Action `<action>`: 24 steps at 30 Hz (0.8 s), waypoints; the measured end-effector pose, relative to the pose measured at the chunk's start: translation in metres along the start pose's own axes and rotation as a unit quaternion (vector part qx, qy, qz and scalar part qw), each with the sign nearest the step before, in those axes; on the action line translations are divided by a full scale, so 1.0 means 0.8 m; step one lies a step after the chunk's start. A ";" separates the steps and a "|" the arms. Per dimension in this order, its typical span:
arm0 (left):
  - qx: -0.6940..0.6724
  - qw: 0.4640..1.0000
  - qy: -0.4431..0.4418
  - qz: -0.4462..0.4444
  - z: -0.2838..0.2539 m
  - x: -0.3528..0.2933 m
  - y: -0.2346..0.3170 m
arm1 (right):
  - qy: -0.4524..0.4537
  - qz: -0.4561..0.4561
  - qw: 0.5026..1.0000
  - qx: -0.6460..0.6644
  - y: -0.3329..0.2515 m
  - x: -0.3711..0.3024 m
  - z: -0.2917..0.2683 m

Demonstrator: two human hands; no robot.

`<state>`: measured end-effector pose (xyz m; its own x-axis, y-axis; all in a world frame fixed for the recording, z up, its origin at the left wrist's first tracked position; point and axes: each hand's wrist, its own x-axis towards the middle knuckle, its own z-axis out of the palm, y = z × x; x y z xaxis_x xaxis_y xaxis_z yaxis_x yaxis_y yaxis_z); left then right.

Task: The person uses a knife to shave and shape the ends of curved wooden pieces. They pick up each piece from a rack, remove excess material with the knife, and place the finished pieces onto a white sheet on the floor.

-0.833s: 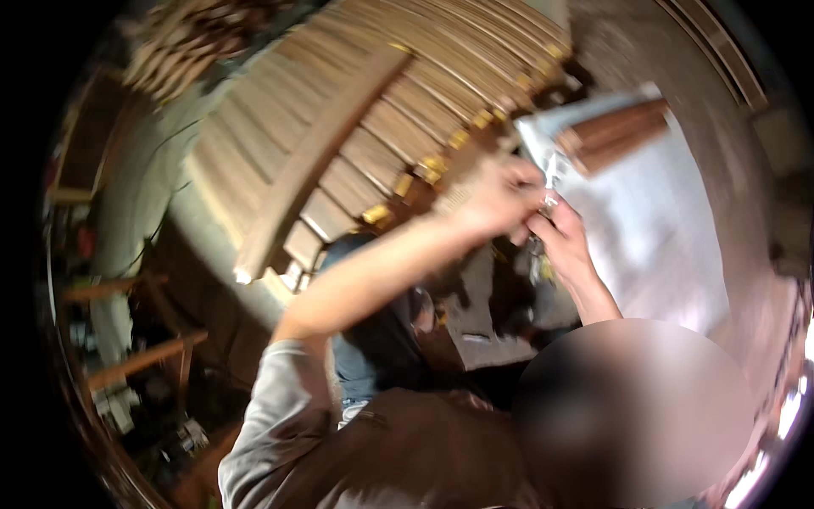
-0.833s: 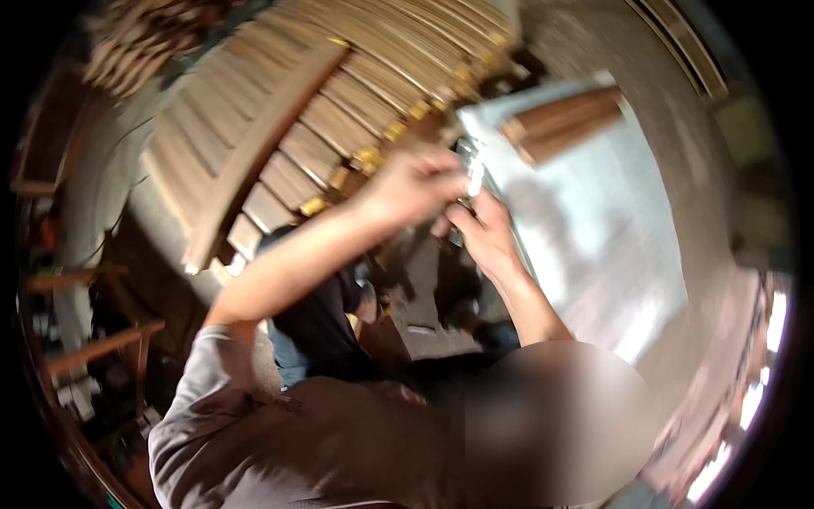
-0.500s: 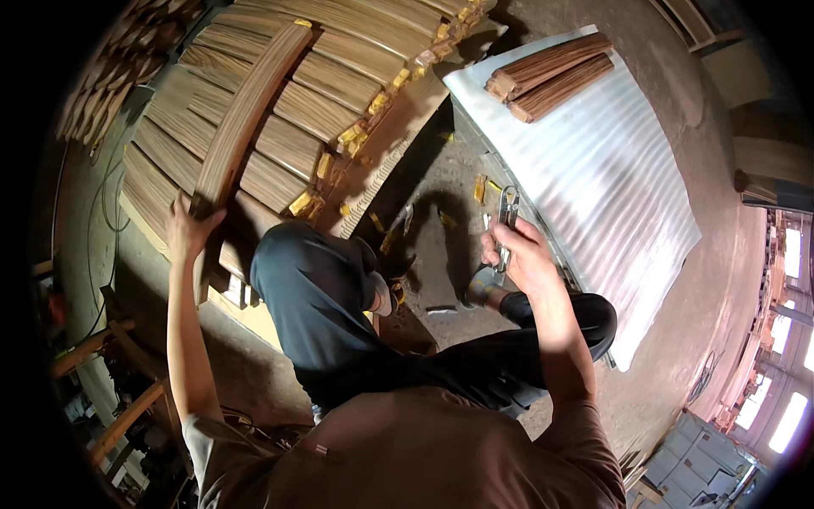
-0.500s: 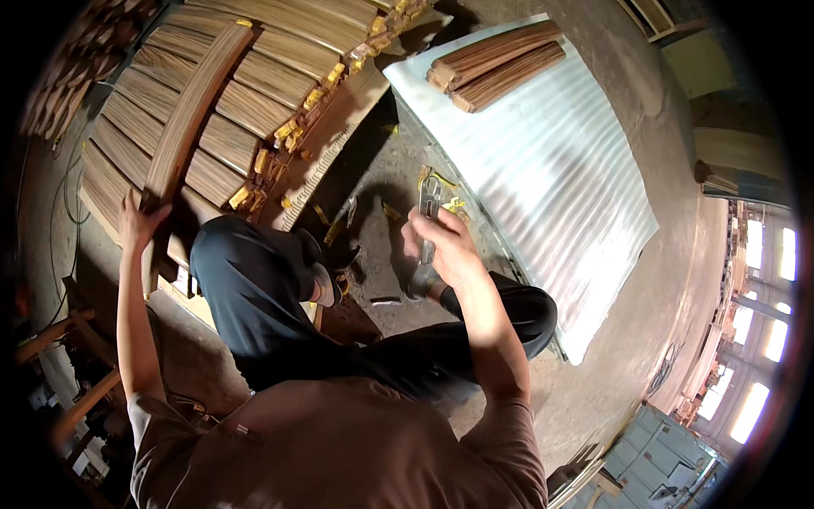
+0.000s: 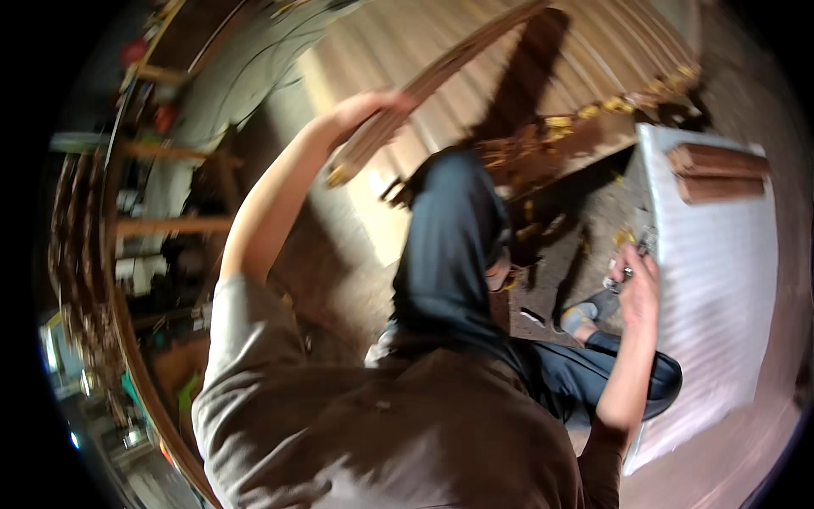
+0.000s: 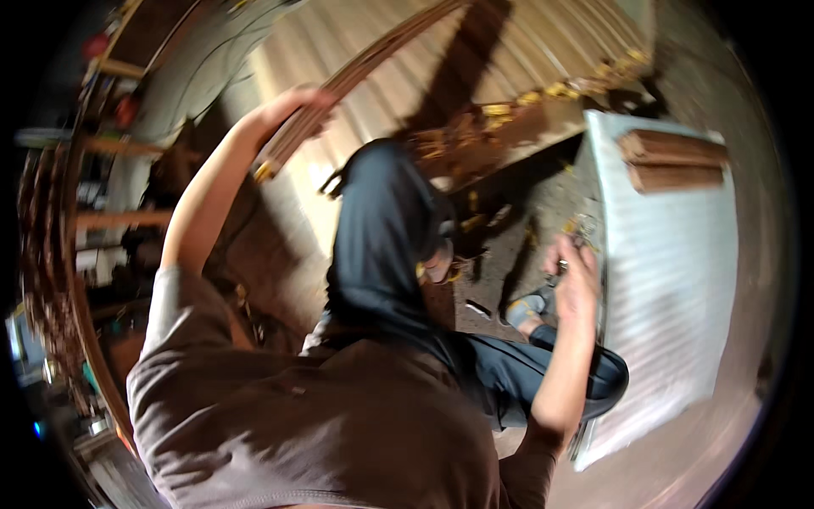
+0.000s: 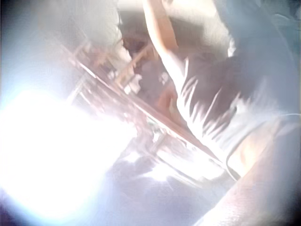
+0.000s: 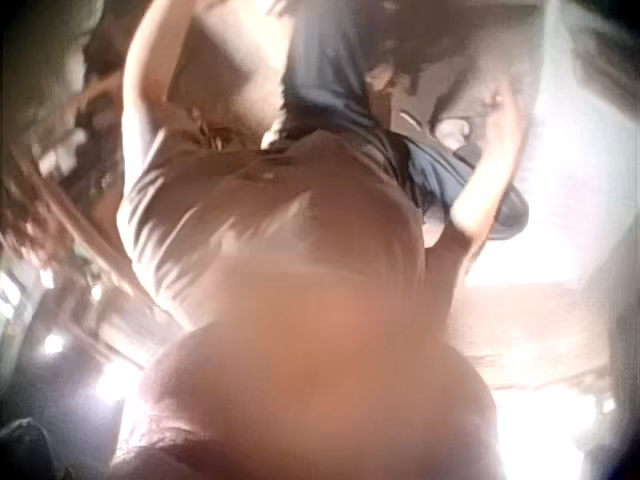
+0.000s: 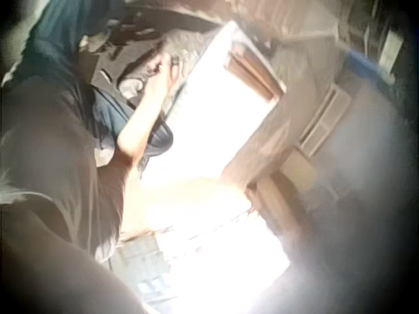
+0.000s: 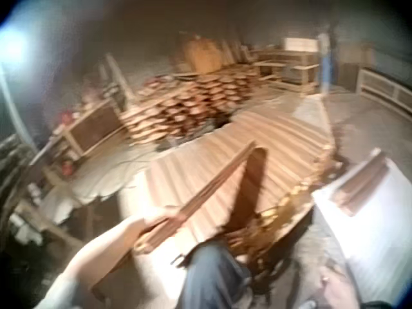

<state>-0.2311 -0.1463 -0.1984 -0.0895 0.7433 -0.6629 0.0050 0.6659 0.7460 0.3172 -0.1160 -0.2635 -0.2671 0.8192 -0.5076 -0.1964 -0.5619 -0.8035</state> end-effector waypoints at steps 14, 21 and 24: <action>-0.429 0.896 -0.111 0.021 0.327 0.039 0.009 | 0.043 -0.189 0.946 -0.260 -0.019 -0.118 0.122; -0.329 0.939 -0.095 0.040 0.377 0.061 -0.011 | 0.171 -0.173 0.946 -0.213 0.069 -0.093 0.103; -0.356 0.928 -0.103 0.029 0.382 0.062 -0.008 | 0.151 -0.124 0.978 -0.076 0.082 -0.081 0.080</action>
<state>0.0688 -0.0941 -0.2551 0.0825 0.8221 -0.5634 -0.6622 0.4677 0.5854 0.2614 -0.2133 -0.2639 0.0667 0.9372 -0.3422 -0.0701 -0.3377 -0.9386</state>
